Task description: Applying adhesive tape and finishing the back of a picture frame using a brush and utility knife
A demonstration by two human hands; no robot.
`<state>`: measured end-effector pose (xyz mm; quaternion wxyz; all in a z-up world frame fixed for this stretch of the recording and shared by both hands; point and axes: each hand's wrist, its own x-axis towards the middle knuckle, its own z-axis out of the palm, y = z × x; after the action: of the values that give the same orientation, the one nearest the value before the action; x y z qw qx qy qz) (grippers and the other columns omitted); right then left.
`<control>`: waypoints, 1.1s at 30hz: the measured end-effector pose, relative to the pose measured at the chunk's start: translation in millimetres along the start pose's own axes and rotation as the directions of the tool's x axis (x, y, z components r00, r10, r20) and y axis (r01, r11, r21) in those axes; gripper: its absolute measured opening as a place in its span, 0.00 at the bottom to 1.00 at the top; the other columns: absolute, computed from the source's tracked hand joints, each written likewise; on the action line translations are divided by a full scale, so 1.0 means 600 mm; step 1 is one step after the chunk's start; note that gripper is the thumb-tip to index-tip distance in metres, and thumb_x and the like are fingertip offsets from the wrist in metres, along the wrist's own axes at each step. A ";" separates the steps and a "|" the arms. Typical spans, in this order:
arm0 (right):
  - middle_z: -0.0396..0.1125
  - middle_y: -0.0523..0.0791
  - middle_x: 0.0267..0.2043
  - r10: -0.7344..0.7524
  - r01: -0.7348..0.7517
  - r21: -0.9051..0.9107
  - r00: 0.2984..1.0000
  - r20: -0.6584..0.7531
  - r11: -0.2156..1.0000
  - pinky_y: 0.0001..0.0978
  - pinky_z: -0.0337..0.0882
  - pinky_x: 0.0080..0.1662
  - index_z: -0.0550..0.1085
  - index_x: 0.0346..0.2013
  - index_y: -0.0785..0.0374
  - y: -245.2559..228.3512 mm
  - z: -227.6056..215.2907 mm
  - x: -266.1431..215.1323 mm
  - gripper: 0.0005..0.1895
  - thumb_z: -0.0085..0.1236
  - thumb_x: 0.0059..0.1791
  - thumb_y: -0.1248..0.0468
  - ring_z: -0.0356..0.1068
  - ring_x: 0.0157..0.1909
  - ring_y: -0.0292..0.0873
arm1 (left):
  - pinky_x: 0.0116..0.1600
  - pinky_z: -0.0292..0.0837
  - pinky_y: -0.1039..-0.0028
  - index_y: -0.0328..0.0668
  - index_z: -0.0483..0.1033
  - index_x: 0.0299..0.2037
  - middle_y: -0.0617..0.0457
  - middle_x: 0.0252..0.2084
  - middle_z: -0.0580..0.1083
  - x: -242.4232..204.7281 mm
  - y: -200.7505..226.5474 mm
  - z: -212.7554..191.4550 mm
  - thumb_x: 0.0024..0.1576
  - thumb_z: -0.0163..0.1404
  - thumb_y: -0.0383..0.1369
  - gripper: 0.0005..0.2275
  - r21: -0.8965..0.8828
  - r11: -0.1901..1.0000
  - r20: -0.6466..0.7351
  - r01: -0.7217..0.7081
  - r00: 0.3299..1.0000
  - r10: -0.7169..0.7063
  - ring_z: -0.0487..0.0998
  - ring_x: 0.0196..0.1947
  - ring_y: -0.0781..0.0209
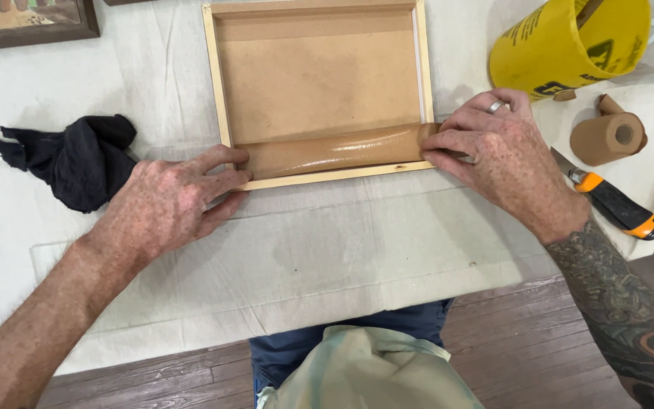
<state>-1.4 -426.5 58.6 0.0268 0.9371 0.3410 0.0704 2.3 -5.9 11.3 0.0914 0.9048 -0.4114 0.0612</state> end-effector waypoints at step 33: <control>0.74 0.39 0.42 0.236 -0.261 0.313 0.965 0.118 0.913 0.55 0.53 0.67 0.79 0.44 0.51 0.010 -0.003 0.001 0.16 0.68 0.45 0.50 0.68 0.57 0.44 | 0.51 0.67 0.62 0.56 0.82 0.28 0.56 0.28 0.79 0.152 0.039 0.044 0.55 0.51 0.46 0.11 0.246 0.962 0.127 0.120 0.980 -0.155 0.79 0.41 0.55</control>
<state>2.7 -430.8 61.2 -0.1241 0.9663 0.2247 -0.0204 45.3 -93.8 5.3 -0.0433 0.9377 -0.3426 0.0374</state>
